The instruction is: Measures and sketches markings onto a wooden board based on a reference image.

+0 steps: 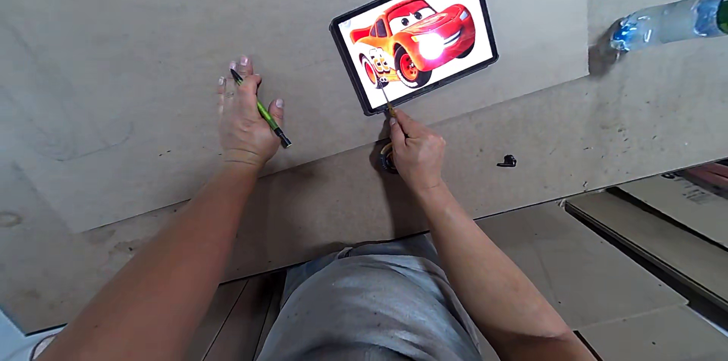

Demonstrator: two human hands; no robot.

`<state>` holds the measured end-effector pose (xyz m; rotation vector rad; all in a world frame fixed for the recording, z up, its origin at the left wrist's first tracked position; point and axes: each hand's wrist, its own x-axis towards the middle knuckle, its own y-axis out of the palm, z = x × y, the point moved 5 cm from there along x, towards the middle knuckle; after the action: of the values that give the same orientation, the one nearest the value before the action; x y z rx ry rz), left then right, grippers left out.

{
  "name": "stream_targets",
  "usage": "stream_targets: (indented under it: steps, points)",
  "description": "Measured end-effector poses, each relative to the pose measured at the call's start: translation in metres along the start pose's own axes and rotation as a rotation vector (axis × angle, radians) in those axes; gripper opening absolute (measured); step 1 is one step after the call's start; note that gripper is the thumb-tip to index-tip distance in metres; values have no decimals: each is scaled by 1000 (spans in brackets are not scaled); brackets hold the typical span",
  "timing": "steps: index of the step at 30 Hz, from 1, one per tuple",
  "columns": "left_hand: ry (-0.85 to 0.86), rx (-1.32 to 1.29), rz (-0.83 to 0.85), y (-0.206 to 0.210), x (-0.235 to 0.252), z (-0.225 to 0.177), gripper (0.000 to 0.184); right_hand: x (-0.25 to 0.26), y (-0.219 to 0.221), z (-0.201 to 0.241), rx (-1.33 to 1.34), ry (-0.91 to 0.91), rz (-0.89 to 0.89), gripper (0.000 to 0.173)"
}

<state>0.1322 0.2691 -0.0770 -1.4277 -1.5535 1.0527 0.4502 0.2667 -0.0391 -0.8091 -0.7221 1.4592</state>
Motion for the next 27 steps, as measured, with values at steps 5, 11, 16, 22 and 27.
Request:
stream_targets:
  steps: [5,11,16,22,27]
  points:
    - [-2,-9,0,-1,0,-1,58,0,0,1,1,-5,-5,29]
    - [23,-22,-22,-1,0,-1,57,0,0,1,-4,-6,-10,29]
    - [19,-10,-19,-1,0,-1,57,0,-1,1,-3,-12,-14,29]
    - [21,-8,-17,-1,0,-1,58,0,-1,1,-2,-4,-3,29]
    - [6,-2,1,-2,1,1,58,1,1,2,9,-20,-4,29]
